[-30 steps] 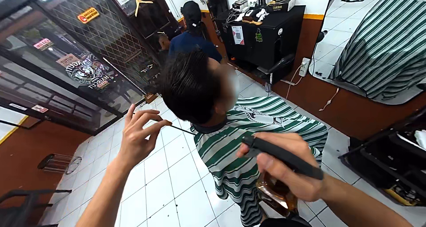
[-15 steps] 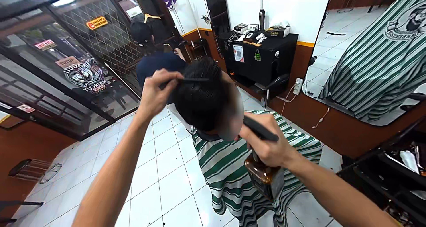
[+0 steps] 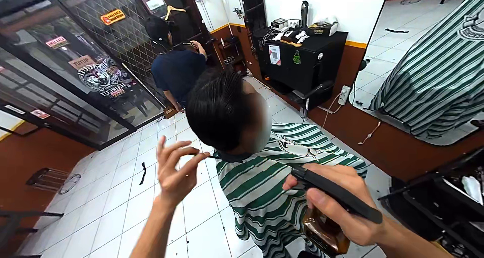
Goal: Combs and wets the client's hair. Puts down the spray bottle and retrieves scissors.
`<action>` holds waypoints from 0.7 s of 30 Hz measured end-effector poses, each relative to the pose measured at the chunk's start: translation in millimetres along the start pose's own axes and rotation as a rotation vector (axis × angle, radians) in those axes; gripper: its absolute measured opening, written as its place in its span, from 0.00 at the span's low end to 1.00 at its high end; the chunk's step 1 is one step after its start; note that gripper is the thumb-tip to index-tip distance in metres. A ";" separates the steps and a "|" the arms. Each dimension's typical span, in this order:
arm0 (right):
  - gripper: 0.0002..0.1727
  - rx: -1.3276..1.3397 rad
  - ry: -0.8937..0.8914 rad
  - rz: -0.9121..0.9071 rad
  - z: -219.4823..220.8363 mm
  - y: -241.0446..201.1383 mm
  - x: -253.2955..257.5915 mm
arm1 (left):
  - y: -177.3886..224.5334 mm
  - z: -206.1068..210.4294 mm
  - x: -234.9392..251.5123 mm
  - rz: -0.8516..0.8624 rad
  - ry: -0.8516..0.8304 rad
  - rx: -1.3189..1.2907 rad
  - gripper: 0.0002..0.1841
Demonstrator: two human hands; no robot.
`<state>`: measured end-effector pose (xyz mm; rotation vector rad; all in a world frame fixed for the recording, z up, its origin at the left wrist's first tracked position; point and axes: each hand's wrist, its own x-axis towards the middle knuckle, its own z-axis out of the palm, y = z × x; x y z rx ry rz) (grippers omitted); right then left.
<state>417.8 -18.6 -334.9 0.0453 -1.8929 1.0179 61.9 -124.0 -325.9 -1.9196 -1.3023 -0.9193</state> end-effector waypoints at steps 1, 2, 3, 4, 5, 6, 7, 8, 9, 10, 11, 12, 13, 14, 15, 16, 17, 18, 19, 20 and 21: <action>0.23 0.018 -0.015 0.000 -4.6 -1.0 0.1 | 7.5 -14.6 33.5 0.036 -0.015 0.025 0.08; 0.23 0.037 -0.035 -0.005 -7.4 -1.3 0.6 | 11.5 -25.3 71.2 0.068 -0.031 0.035 0.08; 0.23 0.055 -0.056 -0.015 -8.5 -1.1 1.3 | 11.8 -30.0 112.6 0.101 -0.071 0.034 0.09; 0.23 0.072 -0.073 -0.030 -8.4 -0.6 1.9 | 9.2 -27.5 154.4 0.121 -0.134 0.021 0.11; 0.22 0.091 -0.089 -0.048 -7.4 0.5 2.7 | 5.4 -19.0 192.7 0.110 -0.223 0.006 0.13; 0.22 0.109 -0.102 -0.064 -5.7 2.0 3.1 | 0.3 -5.5 226.1 0.078 -0.332 -0.001 0.15; 0.22 0.126 -0.108 -0.075 -3.0 3.6 2.3 | -5.6 11.6 253.0 0.042 -0.449 -0.018 0.15; 0.22 0.144 -0.108 -0.082 -0.1 5.1 0.4 | -11.8 28.6 271.6 0.006 -0.574 -0.035 0.14; 0.22 0.167 -0.107 -0.088 2.2 6.6 -1.4 | -17.8 42.9 283.0 -0.024 -0.691 -0.035 0.13; 0.22 0.193 -0.105 -0.092 4.0 8.3 -3.2 | -23.8 53.2 289.4 -0.041 -0.789 -0.038 0.13; 0.22 0.217 -0.104 -0.093 5.6 9.4 -5.4 | -28.6 58.2 291.5 -0.046 -0.869 -0.034 0.13; 0.22 0.243 -0.104 -0.092 6.7 10.1 -7.6 | -32.1 57.6 289.3 -0.045 -0.926 -0.031 0.13; 0.22 0.265 -0.105 -0.090 7.2 10.4 -9.0 | -33.7 51.3 284.7 -0.052 -0.958 -0.026 0.13; 0.22 0.290 -0.110 -0.084 7.5 9.9 -9.7 | -34.9 41.5 277.6 -0.058 -0.956 -0.023 0.12; 0.22 0.311 -0.117 -0.080 7.8 8.9 -10.1 | -36.5 29.2 267.0 -0.050 -0.932 -0.025 0.12; 0.22 0.327 -0.126 -0.078 8.4 7.5 -9.9 | -38.8 16.0 252.8 -0.024 -0.880 -0.021 0.13; 0.22 0.340 -0.133 -0.077 9.3 5.8 -9.5 | -39.5 2.6 236.3 -0.007 -0.816 -0.020 0.15; 0.23 0.346 -0.134 -0.078 11.1 3.8 -9.2 | -38.2 -9.7 217.2 0.008 -0.733 -0.015 0.16; 0.23 0.347 -0.132 -0.077 13.9 1.6 -9.3 | -36.4 -19.3 195.2 0.026 -0.637 -0.015 0.16; 0.24 0.346 -0.129 -0.076 17.6 -0.6 -9.7 | -34.7 -25.4 171.0 0.045 -0.538 -0.013 0.15; 0.24 0.346 -0.122 -0.075 22.5 -3.3 -10.6 | -32.8 -28.7 144.5 0.059 -0.447 0.002 0.14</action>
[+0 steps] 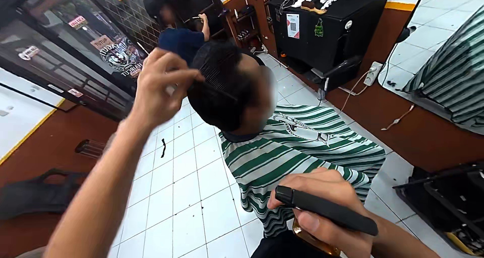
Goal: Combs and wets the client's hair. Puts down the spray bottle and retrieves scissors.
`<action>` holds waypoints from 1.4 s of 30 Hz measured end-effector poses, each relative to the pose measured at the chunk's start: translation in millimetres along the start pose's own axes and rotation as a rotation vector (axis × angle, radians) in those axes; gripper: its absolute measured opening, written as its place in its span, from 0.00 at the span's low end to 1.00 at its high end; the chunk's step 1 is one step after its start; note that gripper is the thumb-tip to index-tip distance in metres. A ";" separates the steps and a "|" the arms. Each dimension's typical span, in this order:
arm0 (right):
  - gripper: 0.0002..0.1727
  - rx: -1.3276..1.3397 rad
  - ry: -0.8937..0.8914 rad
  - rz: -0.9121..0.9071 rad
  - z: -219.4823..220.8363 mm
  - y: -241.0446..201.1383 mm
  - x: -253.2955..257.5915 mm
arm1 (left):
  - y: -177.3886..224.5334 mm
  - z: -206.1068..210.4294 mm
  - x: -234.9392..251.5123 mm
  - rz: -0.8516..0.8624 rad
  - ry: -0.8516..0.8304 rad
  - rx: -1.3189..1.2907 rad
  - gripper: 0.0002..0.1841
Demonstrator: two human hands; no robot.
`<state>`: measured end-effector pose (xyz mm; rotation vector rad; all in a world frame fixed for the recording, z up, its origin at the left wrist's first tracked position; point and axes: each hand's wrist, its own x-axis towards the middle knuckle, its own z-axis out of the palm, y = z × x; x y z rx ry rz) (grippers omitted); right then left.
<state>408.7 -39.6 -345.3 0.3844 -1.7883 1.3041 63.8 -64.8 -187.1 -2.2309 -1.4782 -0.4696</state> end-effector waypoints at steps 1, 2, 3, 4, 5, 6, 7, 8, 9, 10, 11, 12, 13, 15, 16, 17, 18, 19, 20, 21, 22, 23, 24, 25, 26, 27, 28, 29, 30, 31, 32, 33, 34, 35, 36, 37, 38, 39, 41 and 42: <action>0.23 -0.003 0.013 0.000 6.7 -0.6 -0.2 | 3.6 13.0 -26.0 0.003 0.081 0.023 0.13; 0.24 -0.010 0.028 -0.002 13.6 -1.0 -0.3 | 4.6 29.6 -51.2 0.002 0.159 0.048 0.13; 0.24 -0.019 0.042 -0.001 21.2 -1.3 -0.8 | 1.8 49.9 -74.1 0.007 0.240 0.060 0.12; 0.24 -0.039 0.061 0.002 29.5 -1.8 -1.2 | -2.2 71.6 -96.0 0.011 0.308 0.072 0.12; 0.24 -0.071 0.083 0.008 37.9 -2.6 -1.3 | -5.3 92.2 -116.1 0.018 0.359 0.085 0.11; 0.24 -0.117 0.109 0.018 46.6 -3.9 -0.9 | -7.2 109.5 -133.9 0.035 0.384 0.088 0.11; 0.24 -0.172 0.143 0.033 55.4 -5.6 0.6 | -8.9 121.1 -148.7 0.061 0.389 0.086 0.12; 0.24 -0.233 0.185 0.053 64.4 -7.0 3.2 | -11.4 126.6 -159.5 0.093 0.399 0.082 0.12; 0.24 -0.295 0.237 0.077 74.1 -8.2 7.3 | -15.2 124.6 -165.7 0.118 0.423 0.069 0.12; 0.23 -0.361 0.299 0.098 84.6 -9.2 14.1 | -21.7 115.3 -165.4 0.127 0.466 0.041 0.11; 0.22 -0.425 0.361 0.105 94.2 -9.9 23.3 | -31.5 102.5 -159.2 0.114 0.516 -0.001 0.09; 0.20 -0.492 0.414 0.091 103.8 -10.2 34.4 | -43.3 89.7 -148.0 0.090 0.565 -0.056 0.09; 0.18 -0.578 0.459 0.064 114.0 -9.6 46.8 | -55.0 77.3 -132.1 0.064 0.596 -0.120 0.10; 0.15 -0.783 0.528 0.013 134.3 -2.1 71.4 | -70.8 56.5 -88.8 0.017 0.622 -0.234 0.13; 0.15 -0.877 0.554 0.013 142.1 6.2 82.2 | -75.4 51.7 -65.2 0.006 0.629 -0.293 0.14; 0.15 -0.959 0.584 0.035 147.9 18.4 91.0 | -79.7 51.3 -44.5 -0.001 0.626 -0.346 0.15; 0.15 -1.028 0.622 0.085 152.2 34.3 96.7 | -82.5 53.5 -29.3 -0.001 0.598 -0.394 0.16; 0.14 -1.086 0.656 0.156 156.2 51.9 98.8 | -83.6 57.7 -20.6 0.008 0.550 -0.434 0.16; 0.15 -1.116 0.671 0.233 160.9 68.4 96.6 | -83.7 63.8 -18.8 0.028 0.491 -0.479 0.16; 0.17 -1.115 0.671 0.288 166.4 81.5 91.4 | -83.8 71.3 -23.0 0.058 0.434 -0.514 0.16; 0.18 -1.105 0.659 0.313 173.1 90.1 84.5 | -84.0 79.7 -31.8 0.089 0.392 -0.524 0.17; 0.19 -1.084 0.642 0.310 181.4 94.9 76.9 | -84.5 89.7 -44.7 0.117 0.357 -0.517 0.17; 0.21 -1.056 0.625 0.298 190.5 96.7 70.1 | -86.7 104.4 -57.1 0.153 0.370 -0.495 0.17; 0.22 -1.024 0.614 0.280 200.2 96.6 64.8 | -89.5 123.1 -67.7 0.197 0.431 -0.485 0.17; 0.22 -0.997 0.609 0.247 209.0 96.4 60.9 | -92.4 143.1 -78.0 0.244 0.508 -0.463 0.16; 0.23 -0.975 0.614 0.212 216.9 96.6 58.3 | -95.6 162.4 -87.7 0.288 0.580 -0.433 0.15; 0.24 -0.956 0.626 0.190 223.8 96.5 55.9 | -98.4 180.9 -96.3 0.329 0.636 -0.412 0.15; 0.24 -0.932 0.648 0.177 230.1 96.8 54.4 | -101.2 197.4 -103.5 0.371 0.676 -0.401 0.14; 0.25 -0.915 0.677 0.170 235.6 97.4 54.6 | -104.0 211.0 -109.3 0.422 0.697 -0.399 0.13; 0.26 -0.910 0.707 0.162 239.8 98.6 56.8 | -106.6 220.2 -112.7 0.481 0.706 -0.420 0.13; 0.26 -0.912 0.735 0.152 242.5 100.6 60.6 | -109.8 223.0 -112.8 0.532 0.718 -0.455 0.13; 0.26 -0.928 0.763 0.142 243.5 104.1 66.6 | -114.6 218.6 -108.5 0.547 0.739 -0.507 0.13; 0.26 -0.952 0.791 0.127 243.8 109.7 75.2 | -122.2 208.1 -101.0 0.523 0.753 -0.567 0.12; 0.26 -0.985 0.821 0.113 242.8 116.0 86.5 | -130.8 194.2 -90.2 0.474 0.764 -0.642 0.10; 0.25 -1.027 0.856 0.102 241.7 123.2 99.6 | -138.2 178.9 -76.1 0.417 0.772 -0.702 0.09; 0.24 -1.075 0.898 0.087 240.9 132.4 113.2 | -144.1 164.9 -59.9 0.380 0.772 -0.753 0.10; 0.23 -1.132 0.942 0.067 240.6 143.1 126.3 | -148.7 154.6 -43.5 0.372 0.749 -0.795 0.12; 0.22 -1.202 0.973 0.056 240.4 153.2 138.4 | -151.6 149.7 -29.0 0.378 0.716 -0.839 0.13; 0.21 -1.353 1.011 0.097 238.3 170.9 157.1 | -154.4 154.7 -9.6 0.425 0.636 -0.903 0.14; 0.22 -1.416 1.029 0.151 237.4 180.3 163.1 | -155.6 164.3 -5.9 0.470 0.607 -0.925 0.14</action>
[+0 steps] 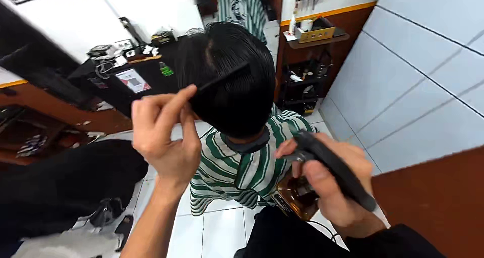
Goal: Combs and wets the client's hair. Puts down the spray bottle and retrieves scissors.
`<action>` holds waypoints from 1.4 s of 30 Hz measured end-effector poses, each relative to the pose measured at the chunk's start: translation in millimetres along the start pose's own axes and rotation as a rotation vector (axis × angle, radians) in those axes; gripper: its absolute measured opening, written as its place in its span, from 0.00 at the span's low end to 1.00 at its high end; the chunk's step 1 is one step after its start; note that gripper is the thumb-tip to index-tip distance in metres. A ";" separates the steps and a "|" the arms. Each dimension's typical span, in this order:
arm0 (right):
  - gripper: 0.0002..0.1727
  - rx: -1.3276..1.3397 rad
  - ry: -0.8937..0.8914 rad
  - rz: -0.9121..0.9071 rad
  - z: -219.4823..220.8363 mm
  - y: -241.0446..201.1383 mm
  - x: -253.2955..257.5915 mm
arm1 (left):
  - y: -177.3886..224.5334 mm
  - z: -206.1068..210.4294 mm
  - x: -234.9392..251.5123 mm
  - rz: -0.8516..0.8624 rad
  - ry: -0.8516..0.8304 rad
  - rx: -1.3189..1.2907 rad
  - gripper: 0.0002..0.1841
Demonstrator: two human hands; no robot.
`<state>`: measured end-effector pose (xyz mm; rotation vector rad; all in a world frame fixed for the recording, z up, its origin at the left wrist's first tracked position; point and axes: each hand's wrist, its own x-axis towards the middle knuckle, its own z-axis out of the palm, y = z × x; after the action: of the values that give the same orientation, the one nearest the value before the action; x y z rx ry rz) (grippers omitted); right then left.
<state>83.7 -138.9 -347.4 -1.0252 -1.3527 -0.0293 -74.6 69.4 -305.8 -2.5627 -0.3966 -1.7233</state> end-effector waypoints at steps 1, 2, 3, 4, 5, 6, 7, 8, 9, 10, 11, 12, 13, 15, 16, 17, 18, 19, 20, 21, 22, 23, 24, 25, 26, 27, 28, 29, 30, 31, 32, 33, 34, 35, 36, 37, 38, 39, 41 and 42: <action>0.23 -0.066 0.003 0.026 11.2 0.1 -3.1 | -8.2 4.8 -9.7 0.034 -0.024 -0.026 0.14; 0.23 -0.125 0.010 0.055 22.5 0.9 -7.6 | -16.6 10.0 -22.9 0.078 -0.038 -0.041 0.14; 0.24 -0.180 0.024 0.082 33.4 1.1 -13.0 | -25.0 15.8 -37.4 0.127 -0.043 -0.042 0.15; 0.24 -0.229 0.048 0.107 44.0 -0.2 -19.1 | -33.4 22.0 -51.8 0.178 -0.039 -0.047 0.14; 0.24 -0.262 0.081 0.126 54.4 -3.0 -25.7 | -41.8 27.8 -64.5 0.232 -0.029 -0.054 0.14; 0.24 -0.281 0.123 0.136 65.1 -7.2 -32.7 | -50.5 32.1 -73.5 0.291 -0.018 -0.074 0.13; 0.24 -0.294 0.174 0.140 76.5 -12.7 -40.0 | -60.0 34.7 -78.8 0.354 -0.019 -0.111 0.13; 0.25 -0.311 0.231 0.147 89.1 -19.6 -48.1 | -69.5 35.2 -81.5 0.418 -0.039 -0.176 0.13; 0.25 -0.333 0.298 0.160 103.8 -27.0 -56.8 | -79.5 33.4 -82.1 0.485 -0.086 -0.259 0.13; 0.25 -0.357 0.364 0.173 120.0 -34.0 -64.7 | -90.6 30.3 -79.1 0.554 -0.149 -0.347 0.14; 0.25 -0.386 0.431 0.182 137.3 -40.5 -72.2 | -101.5 25.9 -72.6 0.609 -0.214 -0.435 0.15; 0.25 -0.414 0.492 0.193 154.3 -47.9 -80.4 | -110.9 20.6 -63.3 0.627 -0.251 -0.509 0.15; 0.26 -0.445 0.544 0.207 170.4 -56.5 -88.0 | -118.7 14.9 -49.9 0.599 -0.252 -0.571 0.14; 0.25 -0.496 0.636 0.237 201.6 -71.8 -100.5 | -132.0 6.5 -10.3 0.487 -0.221 -0.653 0.13; 0.25 -0.518 0.674 0.259 216.7 -79.3 -106.4 | -135.6 5.5 11.6 0.442 -0.210 -0.672 0.14; 0.25 -0.546 0.708 0.285 231.5 -87.3 -112.3 | -136.6 7.3 30.8 0.409 -0.209 -0.675 0.15; 0.25 -0.582 0.738 0.313 245.3 -94.9 -117.8 | -135.0 11.2 45.5 0.386 -0.214 -0.673 0.16; 0.24 -0.621 0.771 0.335 258.5 -101.3 -122.8 | -132.4 15.8 55.2 0.383 -0.221 -0.670 0.17; 0.24 -0.655 0.805 0.349 271.0 -106.6 -127.5 | -129.3 18.7 59.4 0.396 -0.251 -0.655 0.17; 0.24 -0.690 0.839 0.356 282.3 -110.5 -131.6 | -125.9 20.2 58.7 0.419 -0.293 -0.637 0.17; 0.23 -0.722 0.873 0.356 291.8 -113.0 -134.8 | -123.4 21.3 53.5 0.452 -0.341 -0.608 0.18; 0.23 -0.746 0.903 0.354 300.2 -113.4 -137.0 | -122.3 23.6 44.5 0.497 -0.378 -0.587 0.18; 0.23 -0.765 0.930 0.353 307.6 -111.7 -138.3 | -123.2 27.4 32.2 0.548 -0.392 -0.573 0.19; 0.23 -0.779 0.949 0.348 312.4 -108.1 -138.8 | -125.7 31.5 18.0 0.602 -0.396 -0.561 0.19; 0.23 -0.788 0.963 0.339 314.0 -103.1 -137.4 | -128.4 35.1 3.9 0.657 -0.387 -0.564 0.19; 0.23 -0.796 0.967 0.328 313.4 -97.1 -134.2 | -130.8 38.1 -7.9 0.721 -0.374 -0.580 0.18; 0.23 -0.799 0.969 0.315 313.4 -90.9 -130.1 | -134.4 40.4 -16.8 0.783 -0.360 -0.612 0.17; 0.23 -0.797 0.965 0.300 314.3 -86.0 -125.1 | -139.9 41.3 -20.3 0.821 -0.336 -0.653 0.15; 0.22 -0.801 0.958 0.287 315.0 -83.0 -119.5 | -146.1 40.1 -14.8 0.823 -0.305 -0.697 0.14; 0.22 -0.805 0.951 0.270 316.2 -81.8 -113.2 | -152.6 37.7 -0.2 0.790 -0.272 -0.741 0.15; 0.22 -0.815 0.941 0.260 318.1 -82.1 -106.6 | -157.7 35.1 20.4 0.737 -0.234 -0.775 0.14; 0.22 -0.830 0.933 0.256 320.7 -82.8 -99.7 | -160.5 33.8 42.1 0.677 -0.204 -0.798 0.14; 0.23 -0.852 0.923 0.259 323.9 -83.3 -93.2 | -161.4 35.3 60.8 0.615 -0.192 -0.812 0.15; 0.23 -0.873 0.913 0.262 327.3 -83.1 -87.4 | -161.4 39.2 74.1 0.567 -0.198 -0.814 0.15; 0.24 -0.891 0.906 0.263 330.6 -82.1 -82.8 | -161.1 44.2 80.6 0.540 -0.229 -0.814 0.16; 0.24 -0.909 0.906 0.264 334.8 -80.7 -79.2 | -160.8 49.3 80.1 0.539 -0.275 -0.816 0.16; 0.24 -0.931 0.913 0.269 340.1 -79.3 -76.1 | -160.5 54.0 72.9 0.564 -0.315 -0.825 0.17; 0.24 -0.948 0.921 0.284 346.4 -78.1 -73.7 | -161.1 58.5 60.6 0.608 -0.334 -0.843 0.17; 0.23 -0.961 0.947 0.312 360.6 -75.1 -70.2 | -167.5 66.3 28.8 0.693 -0.341 -0.924 0.17; 0.23 -0.960 0.969 0.322 368.1 -72.8 -67.6 | -174.7 70.2 15.1 0.739 -0.354 -0.987 0.16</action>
<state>-262.8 9.0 -405.6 -1.6899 -0.2100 -0.8866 -44.9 252.8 -339.7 -2.8938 1.5675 -1.3051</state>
